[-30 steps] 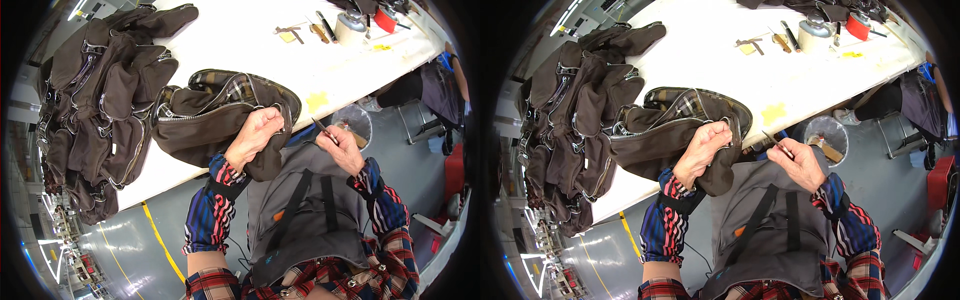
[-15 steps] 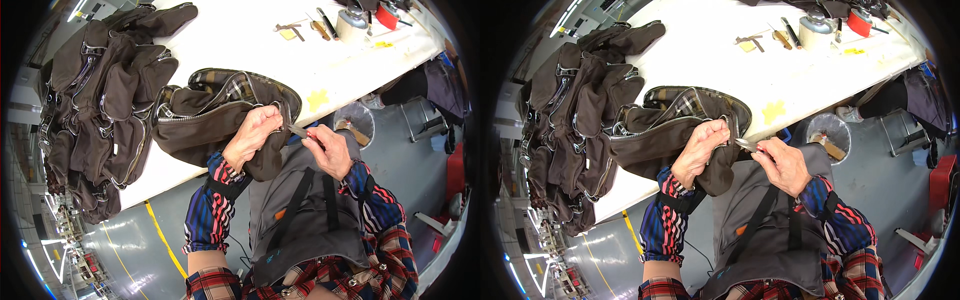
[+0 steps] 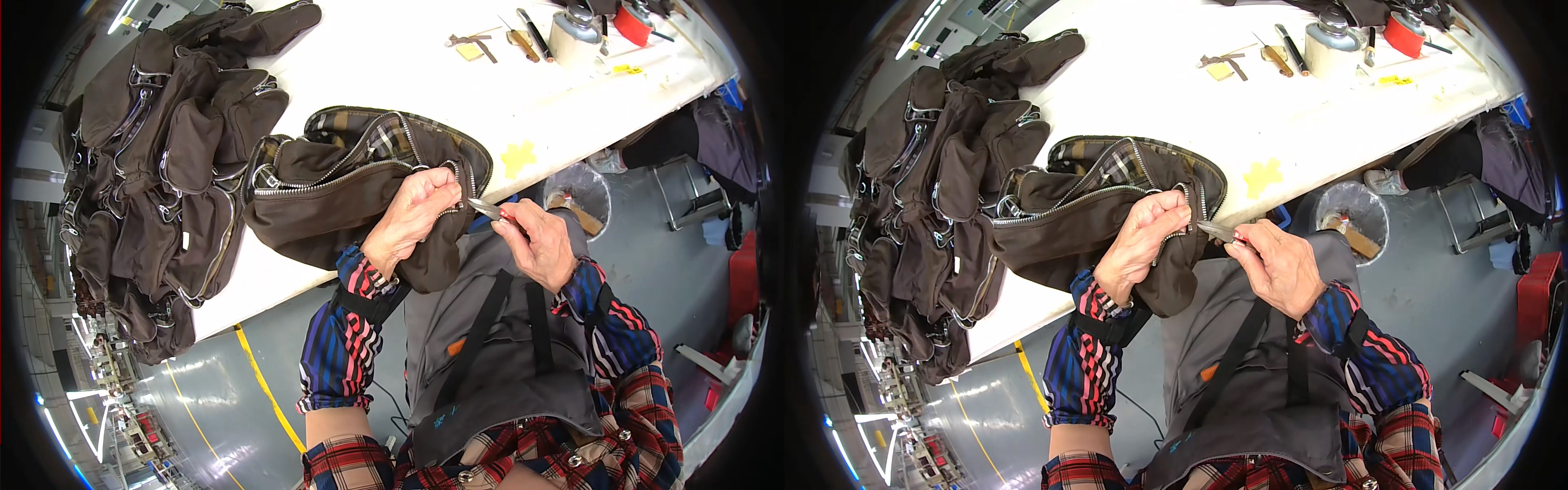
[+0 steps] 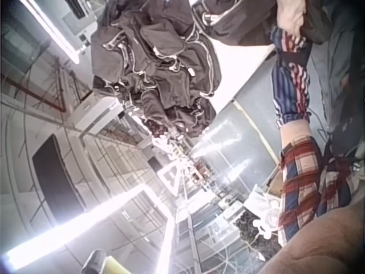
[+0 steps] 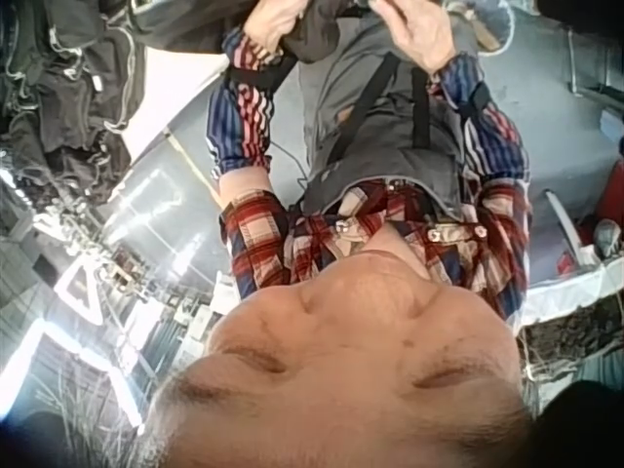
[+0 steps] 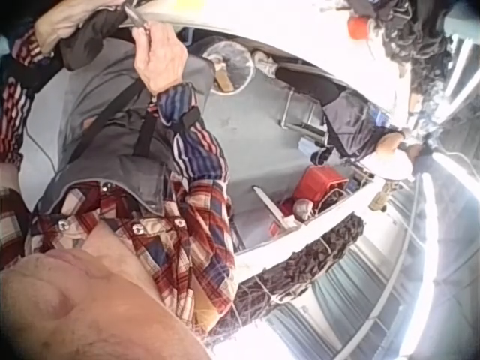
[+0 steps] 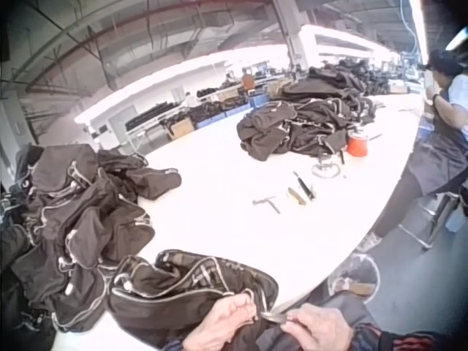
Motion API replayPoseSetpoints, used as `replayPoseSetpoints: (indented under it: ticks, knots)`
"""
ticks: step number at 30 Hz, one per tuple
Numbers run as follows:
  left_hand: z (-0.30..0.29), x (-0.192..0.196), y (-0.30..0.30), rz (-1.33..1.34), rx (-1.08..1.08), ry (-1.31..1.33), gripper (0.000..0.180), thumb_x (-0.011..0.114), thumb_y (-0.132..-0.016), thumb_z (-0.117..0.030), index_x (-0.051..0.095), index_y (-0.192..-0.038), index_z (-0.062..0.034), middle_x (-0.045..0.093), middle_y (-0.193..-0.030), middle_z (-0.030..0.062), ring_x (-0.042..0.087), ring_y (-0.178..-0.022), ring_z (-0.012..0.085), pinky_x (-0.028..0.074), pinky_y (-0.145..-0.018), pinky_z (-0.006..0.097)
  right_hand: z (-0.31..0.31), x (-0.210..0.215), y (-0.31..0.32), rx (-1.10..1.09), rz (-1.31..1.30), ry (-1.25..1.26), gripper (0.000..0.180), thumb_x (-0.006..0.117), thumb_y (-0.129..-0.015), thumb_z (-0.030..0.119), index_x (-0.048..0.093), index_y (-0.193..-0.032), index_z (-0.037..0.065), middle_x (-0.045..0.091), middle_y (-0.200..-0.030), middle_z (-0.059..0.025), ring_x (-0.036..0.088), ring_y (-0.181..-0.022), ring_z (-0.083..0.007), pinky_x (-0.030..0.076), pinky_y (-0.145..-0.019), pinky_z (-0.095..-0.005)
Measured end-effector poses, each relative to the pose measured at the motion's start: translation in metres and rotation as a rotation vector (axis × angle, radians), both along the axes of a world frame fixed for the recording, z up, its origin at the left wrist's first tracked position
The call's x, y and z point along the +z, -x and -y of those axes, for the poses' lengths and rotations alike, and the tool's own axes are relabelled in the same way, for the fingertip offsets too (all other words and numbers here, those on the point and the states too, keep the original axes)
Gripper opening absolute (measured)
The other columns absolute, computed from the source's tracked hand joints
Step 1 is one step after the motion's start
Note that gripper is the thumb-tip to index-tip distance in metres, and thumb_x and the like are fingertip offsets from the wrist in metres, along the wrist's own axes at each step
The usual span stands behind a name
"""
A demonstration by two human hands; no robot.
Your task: The recorder trims loose threads and inspects the edges of a leather bag using small snips.
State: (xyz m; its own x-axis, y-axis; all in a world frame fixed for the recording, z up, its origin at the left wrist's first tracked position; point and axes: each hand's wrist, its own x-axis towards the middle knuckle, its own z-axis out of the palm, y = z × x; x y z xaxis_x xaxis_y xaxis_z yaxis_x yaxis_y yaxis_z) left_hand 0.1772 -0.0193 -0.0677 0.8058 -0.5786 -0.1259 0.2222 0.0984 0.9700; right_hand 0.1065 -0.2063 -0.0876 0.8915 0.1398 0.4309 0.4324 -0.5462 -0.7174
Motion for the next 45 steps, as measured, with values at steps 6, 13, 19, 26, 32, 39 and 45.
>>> replayPoseSetpoints:
  ticks: [6, 13, 19, 26, 32, 39, 45]
  knots:
    - [0.002, -0.001, 0.000, -0.023, 0.005, -0.004, 0.019, 0.050, -0.086, -0.011, 0.047, -0.067, -0.0071, 0.039, -0.064, -0.0079, 0.031, -0.059, 0.0002, 0.025, -0.052, 0.018, 0.003, 0.003, 0.001, 0.012, -0.035, 0.028, 0.014, 0.062, -0.077, 0.008, 0.055, -0.086, 0.000, 0.053, -0.069, -0.0104, 0.054, -0.058, -0.0257, 0.043, -0.052, -0.0323]
    - [0.002, -0.001, 0.000, -0.034, -0.016, 0.010, 0.018, 0.050, -0.086, -0.011, 0.047, -0.069, -0.0069, 0.040, -0.066, -0.0077, 0.032, -0.060, 0.0002, 0.025, -0.052, 0.018, 0.007, 0.007, -0.003, 0.030, -0.031, 0.065, 0.015, 0.061, -0.078, 0.010, 0.056, -0.087, -0.001, 0.056, -0.072, -0.0116, 0.056, -0.059, -0.0269, 0.043, -0.051, -0.0324]
    - [0.003, -0.002, 0.000, -0.013, -0.011, 0.019, 0.018, 0.050, -0.087, -0.011, 0.048, -0.069, -0.0068, 0.040, -0.066, -0.0077, 0.031, -0.060, 0.0001, 0.026, -0.052, 0.018, 0.012, 0.013, -0.005, 0.065, -0.060, 0.100, 0.016, 0.061, -0.078, 0.011, 0.057, -0.087, -0.002, 0.058, -0.074, -0.0128, 0.057, -0.060, -0.0282, 0.043, -0.051, -0.0328]
    - [0.003, -0.001, 0.001, -0.020, 0.004, -0.032, 0.020, 0.050, -0.087, -0.008, 0.046, -0.067, -0.0080, 0.038, -0.065, -0.0082, 0.031, -0.060, 0.0004, 0.026, -0.053, 0.018, 0.012, 0.012, -0.008, 0.039, -0.086, 0.083, 0.016, 0.060, -0.079, 0.016, 0.057, -0.082, 0.001, 0.057, -0.069, -0.0118, 0.056, -0.058, -0.0293, 0.043, -0.052, -0.0354]
    - [0.004, -0.002, 0.000, 0.008, -0.012, -0.009, 0.017, 0.050, -0.086, -0.011, 0.049, -0.070, -0.0063, 0.041, -0.066, -0.0079, 0.033, -0.059, -0.0002, 0.026, -0.051, 0.017, 0.019, 0.000, -0.006, -0.168, -0.336, -0.172, 0.014, 0.060, -0.081, 0.013, 0.057, -0.084, 0.000, 0.054, -0.064, -0.0101, 0.051, -0.051, -0.0194, 0.041, -0.050, -0.0285]
    - [0.004, 0.000, 0.004, -0.013, 0.023, -0.052, 0.020, 0.051, -0.087, -0.009, 0.046, -0.068, -0.0079, 0.038, -0.065, -0.0083, 0.032, -0.060, 0.0004, 0.026, -0.053, 0.018, 0.009, 0.008, -0.001, -0.012, -0.164, -0.118, 0.014, 0.061, -0.080, 0.008, 0.057, -0.090, -0.001, 0.050, -0.063, -0.0028, 0.042, -0.050, -0.0083, 0.035, -0.046, -0.0228]
    - [0.004, -0.003, 0.005, 0.007, 0.008, -0.045, 0.020, 0.051, -0.087, -0.009, 0.046, -0.067, -0.0080, 0.038, -0.065, -0.0078, 0.031, -0.060, 0.0004, 0.026, -0.053, 0.018, 0.014, 0.009, 0.000, 0.007, -0.046, 0.049, 0.017, 0.062, -0.077, 0.009, 0.056, -0.090, -0.001, 0.054, -0.068, -0.0109, 0.051, -0.051, -0.0210, 0.039, -0.047, -0.0283]
